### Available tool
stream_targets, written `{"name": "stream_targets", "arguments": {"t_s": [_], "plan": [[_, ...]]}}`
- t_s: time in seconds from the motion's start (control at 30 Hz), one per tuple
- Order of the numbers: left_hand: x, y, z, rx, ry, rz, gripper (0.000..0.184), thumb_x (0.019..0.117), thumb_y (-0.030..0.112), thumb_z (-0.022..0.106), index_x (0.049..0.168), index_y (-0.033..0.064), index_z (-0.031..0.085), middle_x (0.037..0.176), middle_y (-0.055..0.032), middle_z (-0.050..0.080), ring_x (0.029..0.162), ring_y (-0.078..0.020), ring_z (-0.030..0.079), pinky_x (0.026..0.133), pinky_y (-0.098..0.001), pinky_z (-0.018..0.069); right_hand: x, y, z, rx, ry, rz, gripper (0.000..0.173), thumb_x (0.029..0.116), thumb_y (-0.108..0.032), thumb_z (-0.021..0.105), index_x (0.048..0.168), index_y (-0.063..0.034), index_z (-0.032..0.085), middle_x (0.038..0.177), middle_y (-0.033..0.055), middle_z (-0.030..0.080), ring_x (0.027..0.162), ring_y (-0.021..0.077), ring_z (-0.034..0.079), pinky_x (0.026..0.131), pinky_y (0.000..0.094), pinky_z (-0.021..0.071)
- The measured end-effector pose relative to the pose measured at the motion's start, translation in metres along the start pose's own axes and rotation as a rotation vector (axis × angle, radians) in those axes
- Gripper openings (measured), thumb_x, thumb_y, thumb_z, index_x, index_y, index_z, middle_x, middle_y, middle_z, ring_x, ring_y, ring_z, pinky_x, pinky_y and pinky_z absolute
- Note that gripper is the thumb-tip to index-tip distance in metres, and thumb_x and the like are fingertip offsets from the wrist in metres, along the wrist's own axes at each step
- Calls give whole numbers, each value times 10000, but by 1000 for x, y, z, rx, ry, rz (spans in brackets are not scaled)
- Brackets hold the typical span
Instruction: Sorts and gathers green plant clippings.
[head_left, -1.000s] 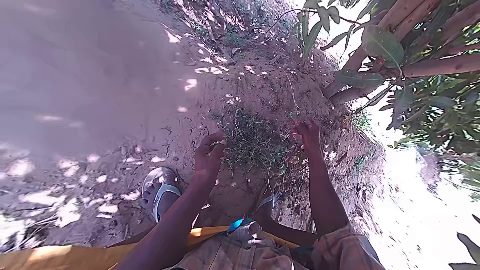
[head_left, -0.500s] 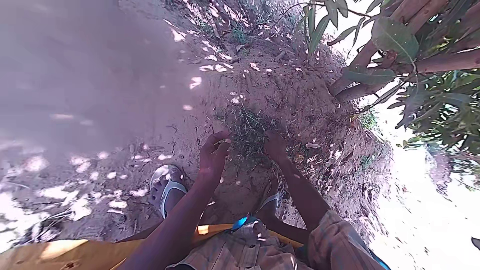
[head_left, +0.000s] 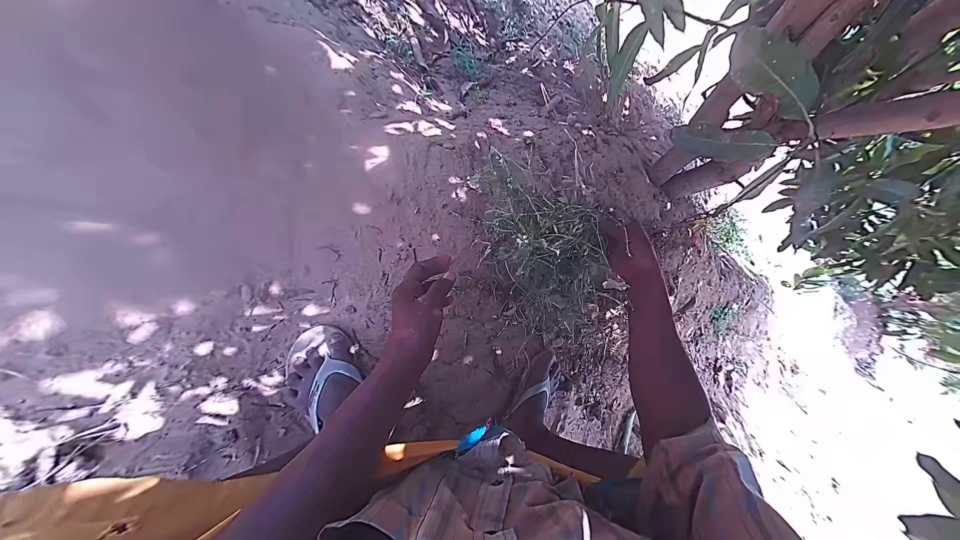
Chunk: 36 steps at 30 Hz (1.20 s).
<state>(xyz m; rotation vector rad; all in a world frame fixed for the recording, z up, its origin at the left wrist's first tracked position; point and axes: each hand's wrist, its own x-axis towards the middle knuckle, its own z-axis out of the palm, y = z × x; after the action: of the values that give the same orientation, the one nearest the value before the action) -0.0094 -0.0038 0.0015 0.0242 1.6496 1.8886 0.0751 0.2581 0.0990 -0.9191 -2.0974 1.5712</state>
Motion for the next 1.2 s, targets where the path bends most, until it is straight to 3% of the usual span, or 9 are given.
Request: {"name": "stream_targets", "arguments": {"t_s": [0.1, 0.17, 0.33, 0.43, 0.63, 0.73, 0.83, 1.1, 1.2], "plan": [[1, 1, 1, -6, -7, -11, 296, 1068, 59, 450, 1346, 31, 547, 1423, -126, 506, 1099, -170, 593, 899, -351, 507, 22, 32, -7, -601, -77, 201, 357, 1043, -40, 516, 1396, -1, 559, 1305, 209, 615, 1136, 254, 598, 941, 411, 487], [2, 3, -1, -18, 5, -12, 290, 1065, 46, 458, 1339, 21, 550, 1413, -132, 515, 1096, -177, 595, 902, -362, 508, 27, 49, -7, -670, -61, 262, 493, 998, -54, 605, 1480, -45, 504, 1467, 273, 504, 1323, 416, 508, 1050, 588, 420], [2, 0, -2, -14, 6, -14, 274, 1064, 56, 466, 1319, 27, 562, 1362, -108, 539, 1062, -150, 592, 877, -330, 509, 9, 48, -3, -579, 58, 120, 370, 1034, -77, 516, 1393, -31, 591, 1389, 237, 580, 1196, 349, 592, 994, 517, 461], [2, 0, -2, -16, 10, -19, 278, 1069, 59, 453, 1324, 31, 560, 1349, -109, 544, 1062, -147, 596, 872, -321, 514, -13, 38, 21, -655, -94, -39, 316, 1067, -125, 510, 1337, 9, 604, 1337, 234, 609, 1165, 344, 616, 982, 514, 486], [1, 0, -1, 14, -9, -19, 303, 1071, 61, 453, 1362, 19, 527, 1384, -139, 522, 1063, -167, 597, 878, -344, 511, -39, 88, 103, -1131, -450, 77, 714, 918, -144, 744, 1561, -157, 434, 1687, 219, 154, 1537, 470, 155, 1135, 701, 266], [2, 4, -4, -4, 52, 6, 323, 1062, 47, 462, 1379, 12, 513, 1405, -152, 500, 1036, -162, 600, 884, -347, 509, -20, 109, 93, -1155, -268, 91, 483, 939, -34, 660, 1409, 21, 567, 1565, 292, 363, 1415, 486, 385, 1075, 633, 400], [8, 6, -12, -39, 144, 43, 327, 1039, 32, 468, 1361, 26, 527, 1406, -133, 491, 1006, -130, 594, 850, -313, 512, -5, 90, 55, -968, -64, -31, 324, 951, 27, 597, 1272, 59, 634, 1400, 287, 537, 1204, 480, 581, 953, 638, 491], [6, 8, -10, -62, 151, 45, 356, 1043, 42, 464, 1396, 28, 509, 1421, -139, 468, 1027, -124, 586, 857, -311, 509, -31, 7, 12, -675, 330, -565, 244, 932, 46, 484, 1103, 62, 658, 1200, 245, 620, 1112, 313, 607, 943, 418, 501], [5, 8, -7, -50, 134, 50, 365, 1034, 20, 450, 1393, 22, 510, 1462, -149, 449, 1038, -149, 584, 865, -338, 505, -32, 19, 23, -820, 189, -606, 280, 908, 75, 529, 1148, 66, 673, 1327, 265, 589, 1208, 401, 588, 997, 507, 488]]}}
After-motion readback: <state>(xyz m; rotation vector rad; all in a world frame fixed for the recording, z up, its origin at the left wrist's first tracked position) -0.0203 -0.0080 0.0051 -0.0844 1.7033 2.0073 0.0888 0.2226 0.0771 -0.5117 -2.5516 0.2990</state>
